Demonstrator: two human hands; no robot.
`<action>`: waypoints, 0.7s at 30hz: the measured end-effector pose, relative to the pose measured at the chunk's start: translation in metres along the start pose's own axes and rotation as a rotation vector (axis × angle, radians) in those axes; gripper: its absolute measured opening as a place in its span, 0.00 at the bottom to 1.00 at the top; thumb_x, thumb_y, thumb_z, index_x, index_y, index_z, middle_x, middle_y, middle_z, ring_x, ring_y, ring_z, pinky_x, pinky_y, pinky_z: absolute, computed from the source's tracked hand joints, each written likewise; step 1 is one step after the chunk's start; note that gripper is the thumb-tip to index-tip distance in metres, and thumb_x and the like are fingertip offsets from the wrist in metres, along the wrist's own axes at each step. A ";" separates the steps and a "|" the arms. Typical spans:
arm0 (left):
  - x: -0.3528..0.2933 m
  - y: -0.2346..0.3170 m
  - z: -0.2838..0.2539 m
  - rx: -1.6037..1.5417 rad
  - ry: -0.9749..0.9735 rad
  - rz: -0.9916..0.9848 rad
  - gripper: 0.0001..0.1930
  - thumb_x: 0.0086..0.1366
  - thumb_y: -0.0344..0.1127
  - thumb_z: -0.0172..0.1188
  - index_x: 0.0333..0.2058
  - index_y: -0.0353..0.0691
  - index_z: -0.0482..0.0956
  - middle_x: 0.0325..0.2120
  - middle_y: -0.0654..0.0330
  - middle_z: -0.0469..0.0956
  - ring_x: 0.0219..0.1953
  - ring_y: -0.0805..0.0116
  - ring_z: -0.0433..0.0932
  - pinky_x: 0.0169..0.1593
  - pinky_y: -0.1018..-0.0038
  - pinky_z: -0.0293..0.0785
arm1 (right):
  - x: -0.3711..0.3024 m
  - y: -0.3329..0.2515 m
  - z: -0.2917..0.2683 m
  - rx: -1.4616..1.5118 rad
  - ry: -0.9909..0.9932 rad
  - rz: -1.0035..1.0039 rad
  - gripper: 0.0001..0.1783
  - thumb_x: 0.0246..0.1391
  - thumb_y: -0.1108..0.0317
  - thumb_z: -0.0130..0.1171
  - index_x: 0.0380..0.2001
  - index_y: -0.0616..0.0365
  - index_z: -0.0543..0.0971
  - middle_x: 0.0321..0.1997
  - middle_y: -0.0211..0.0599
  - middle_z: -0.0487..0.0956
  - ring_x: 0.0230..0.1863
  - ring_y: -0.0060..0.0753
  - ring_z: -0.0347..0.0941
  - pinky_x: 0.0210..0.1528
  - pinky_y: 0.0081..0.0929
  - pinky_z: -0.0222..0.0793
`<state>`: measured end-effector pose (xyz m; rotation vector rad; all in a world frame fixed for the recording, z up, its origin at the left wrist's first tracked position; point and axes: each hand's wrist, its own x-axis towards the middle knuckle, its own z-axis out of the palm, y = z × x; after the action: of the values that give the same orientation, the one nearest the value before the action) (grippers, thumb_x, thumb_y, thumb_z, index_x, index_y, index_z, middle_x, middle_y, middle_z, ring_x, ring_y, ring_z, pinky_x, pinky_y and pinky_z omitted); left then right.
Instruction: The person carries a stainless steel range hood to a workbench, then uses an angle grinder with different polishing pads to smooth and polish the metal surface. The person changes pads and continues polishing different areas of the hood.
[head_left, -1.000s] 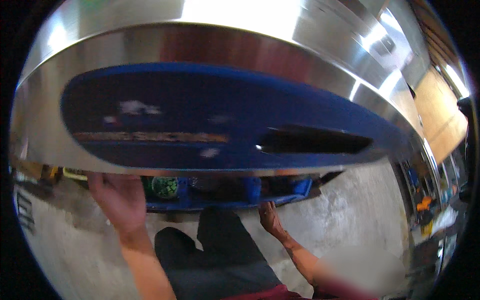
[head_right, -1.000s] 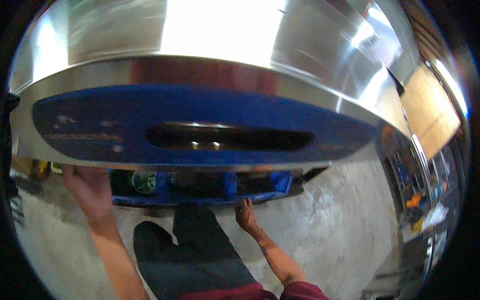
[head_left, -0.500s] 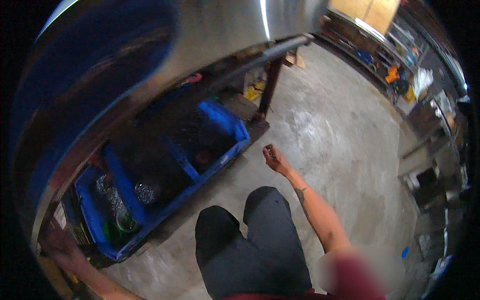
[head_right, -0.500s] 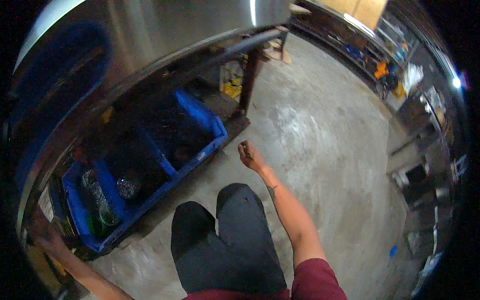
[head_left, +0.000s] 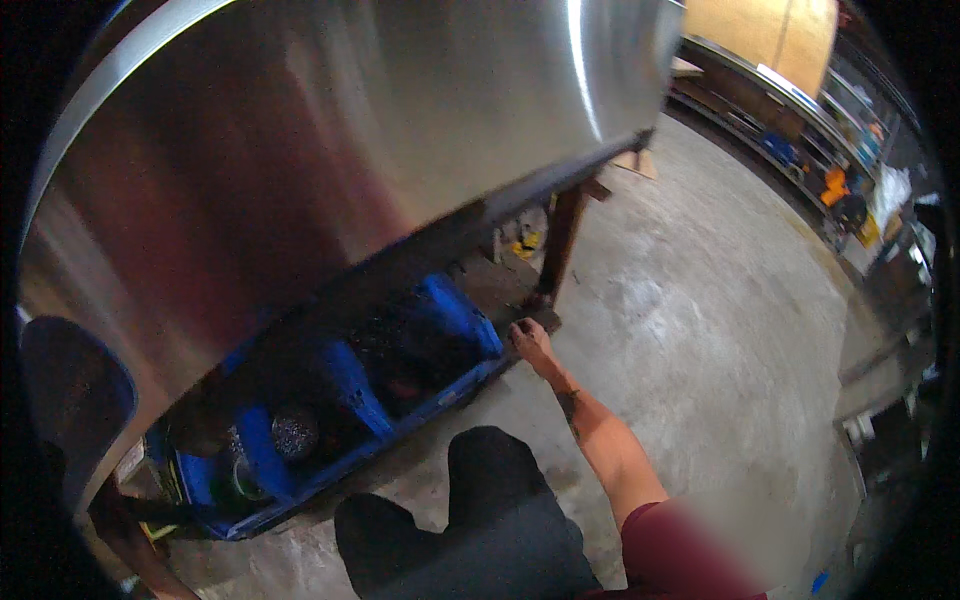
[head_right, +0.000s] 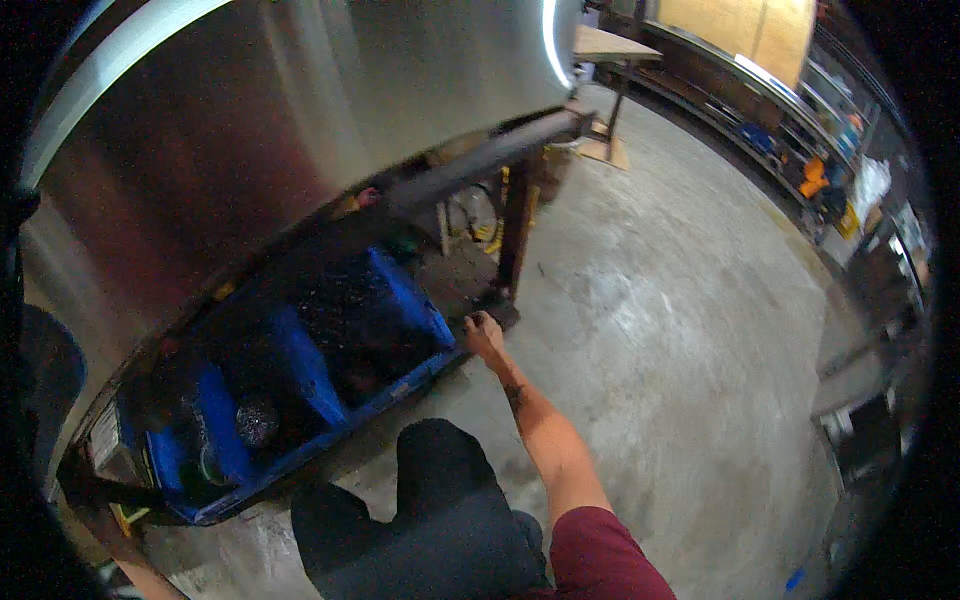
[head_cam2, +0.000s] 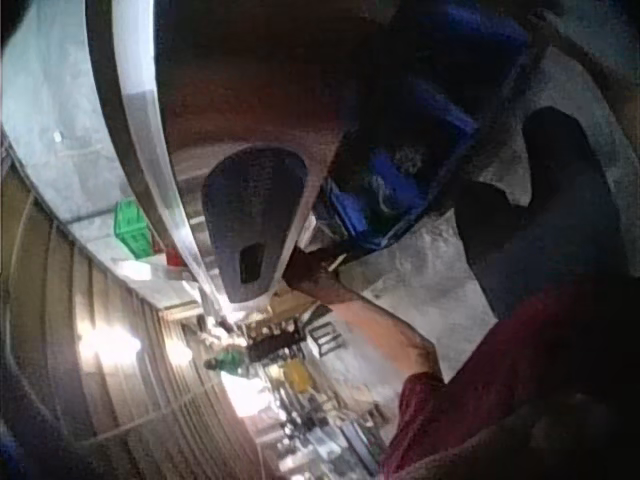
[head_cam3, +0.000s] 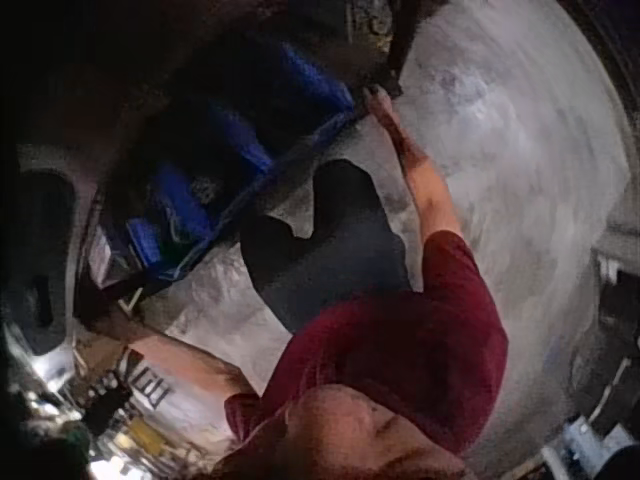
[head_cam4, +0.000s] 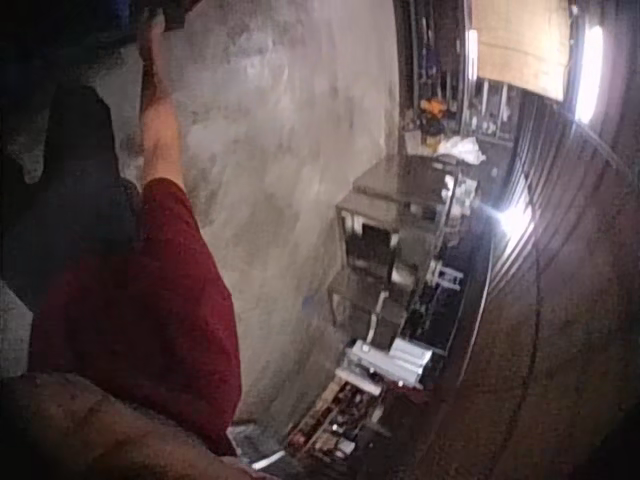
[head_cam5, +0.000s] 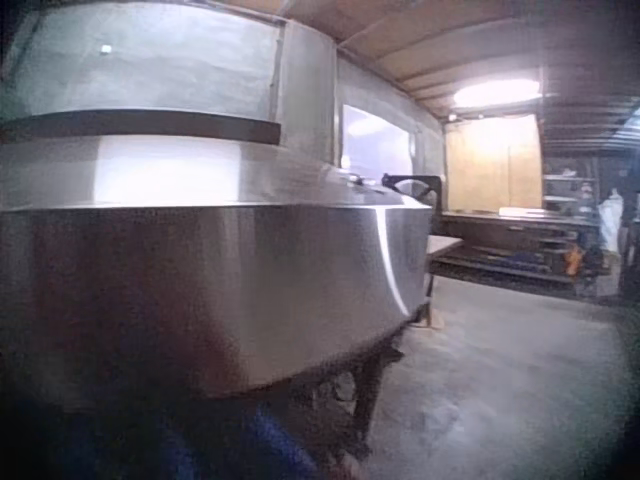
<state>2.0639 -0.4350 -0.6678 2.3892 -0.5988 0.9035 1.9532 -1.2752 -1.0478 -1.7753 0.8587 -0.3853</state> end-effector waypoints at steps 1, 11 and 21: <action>-0.011 0.001 -0.022 -0.027 0.011 -0.058 0.22 0.78 0.33 0.51 0.66 0.29 0.73 0.62 0.48 0.78 0.64 0.56 0.76 0.69 0.65 0.67 | 0.014 -0.018 0.021 0.035 -0.043 0.044 0.18 0.72 0.55 0.58 0.50 0.60 0.79 0.36 0.35 0.82 0.31 0.28 0.76 0.35 0.32 0.74; -0.041 0.003 -0.059 0.219 0.059 -0.213 0.21 0.73 0.32 0.58 0.61 0.30 0.72 0.60 0.49 0.76 0.61 0.54 0.74 0.66 0.64 0.66 | 0.162 0.036 0.129 -0.235 -0.145 -0.318 0.23 0.72 0.49 0.57 0.47 0.61 0.83 0.39 0.37 0.84 0.39 0.34 0.79 0.42 0.35 0.74; -0.024 0.011 -0.049 0.261 -0.013 -0.214 0.20 0.75 0.30 0.58 0.61 0.29 0.72 0.58 0.46 0.78 0.64 0.57 0.73 0.67 0.61 0.66 | 0.115 0.032 0.083 0.412 -0.281 -0.098 0.28 0.73 0.44 0.55 0.45 0.63 0.84 0.40 0.35 0.83 0.39 0.32 0.76 0.45 0.35 0.73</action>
<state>2.0180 -0.4090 -0.6494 2.6296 -0.2336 0.9188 2.0728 -1.3059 -1.1246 -1.4460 0.4553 -0.3385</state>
